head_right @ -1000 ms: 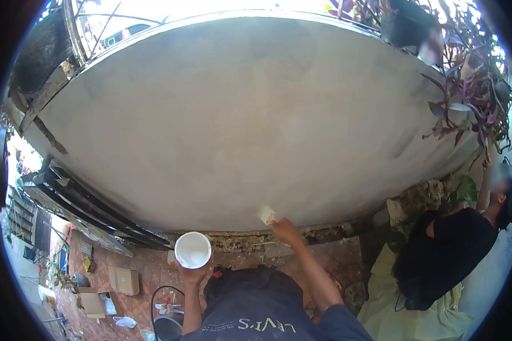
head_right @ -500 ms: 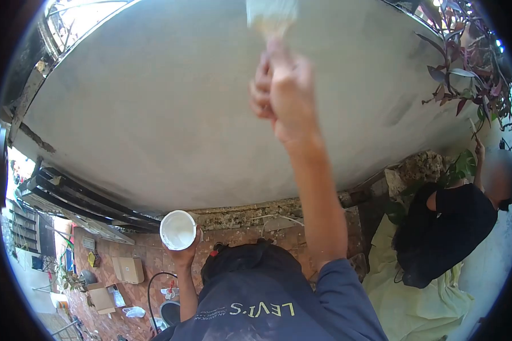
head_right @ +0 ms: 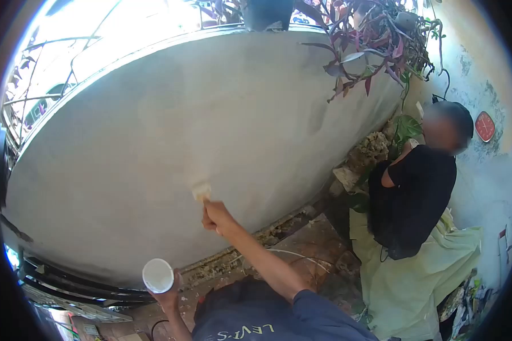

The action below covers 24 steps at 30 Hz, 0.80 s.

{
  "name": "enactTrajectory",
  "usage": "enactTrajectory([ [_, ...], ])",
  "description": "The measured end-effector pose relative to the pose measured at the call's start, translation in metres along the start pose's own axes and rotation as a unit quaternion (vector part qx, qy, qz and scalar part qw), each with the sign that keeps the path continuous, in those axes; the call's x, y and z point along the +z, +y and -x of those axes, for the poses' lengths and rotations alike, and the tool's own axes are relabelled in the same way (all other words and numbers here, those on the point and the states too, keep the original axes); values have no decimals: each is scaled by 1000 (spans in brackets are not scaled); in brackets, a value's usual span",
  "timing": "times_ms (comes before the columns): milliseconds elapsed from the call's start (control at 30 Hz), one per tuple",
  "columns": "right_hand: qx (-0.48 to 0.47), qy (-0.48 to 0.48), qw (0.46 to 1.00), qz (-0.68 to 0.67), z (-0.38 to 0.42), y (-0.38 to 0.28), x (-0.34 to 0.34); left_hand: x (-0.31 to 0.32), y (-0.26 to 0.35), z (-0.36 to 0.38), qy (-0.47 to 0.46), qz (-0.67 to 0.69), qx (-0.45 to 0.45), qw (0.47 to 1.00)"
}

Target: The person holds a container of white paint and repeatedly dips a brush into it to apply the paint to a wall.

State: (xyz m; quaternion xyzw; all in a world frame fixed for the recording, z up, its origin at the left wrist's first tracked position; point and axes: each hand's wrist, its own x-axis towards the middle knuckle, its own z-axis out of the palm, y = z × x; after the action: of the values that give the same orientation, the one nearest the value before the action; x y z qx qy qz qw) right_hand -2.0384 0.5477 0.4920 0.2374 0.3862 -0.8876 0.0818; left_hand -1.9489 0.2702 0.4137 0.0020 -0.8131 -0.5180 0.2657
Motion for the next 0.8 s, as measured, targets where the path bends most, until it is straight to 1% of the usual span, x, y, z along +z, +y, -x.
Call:
enactTrajectory([
  [67, -104, -80, 988, 85, 61, -58, 53, 1, 6, -2, -25, 32, -35, 999],
  [100, -166, -108, 975, 102, 92, -76, 75, 1, 4, -6, -23, 35, -32, 999],
  [133, -226, -134, 957, 120, 117, -87, 91, -1, -2, -6, -52, 30, -56, 997],
  [167, -226, -135, 957, 122, 134, -95, 102, -3, -4, -8, -65, 15, -69, 995],
  [233, -290, -151, 941, 83, 151, -103, 120, -6, -9, -11, -91, -16, -94, 991],
  [267, -292, -152, 940, 85, 140, -99, 122, -8, -21, -12, -96, 16, -71, 993],
  [367, -231, -73, 967, 77, 65, -67, 96, -13, -37, -23, -102, 80, -55, 990],
  [400, -209, -52, 974, 77, 35, -44, 78, -19, -30, -27, -110, 110, -92, 983],
  [433, -210, -33, 974, 77, 14, -18, 59, -24, -29, -32, -118, 140, -129, 975],
  [467, -210, -15, 975, 78, 7, 6, 48, -29, -40, -38, -113, 141, -130, 975],
  [533, -105, 38, 994, -13, 5, 54, 27, -37, -71, -47, -148, 129, -110, 974],
  [567, -53, 89, 994, 25, 2, 77, 15, -38, -84, -54, -141, 124, -113, 976],
  [600, 3, 139, 988, 63, 2, 99, 5, -40, -96, -60, -163, 127, -90, 974],
  [667, 12, 162, 970, 179, 24, 121, 3, -49, -84, -82, -221, 183, -97, 953],
  [700, -88, 172, 932, 307, 27, 132, -12, -51, -67, -94, -240, 207, -100, 943],
  [733, -183, 170, 872, 421, 33, 146, -27, -53, -50, -106, -260, 229, -105, 932],
  [767, -150, 176, 869, 437, 51, 133, -14, -49, -48, -116, -261, 224, -69, 936],
  [800, -124, 182, 864, 452, 72, 106, 14, -46, -47, -125, -262, 219, -33, 939],
])
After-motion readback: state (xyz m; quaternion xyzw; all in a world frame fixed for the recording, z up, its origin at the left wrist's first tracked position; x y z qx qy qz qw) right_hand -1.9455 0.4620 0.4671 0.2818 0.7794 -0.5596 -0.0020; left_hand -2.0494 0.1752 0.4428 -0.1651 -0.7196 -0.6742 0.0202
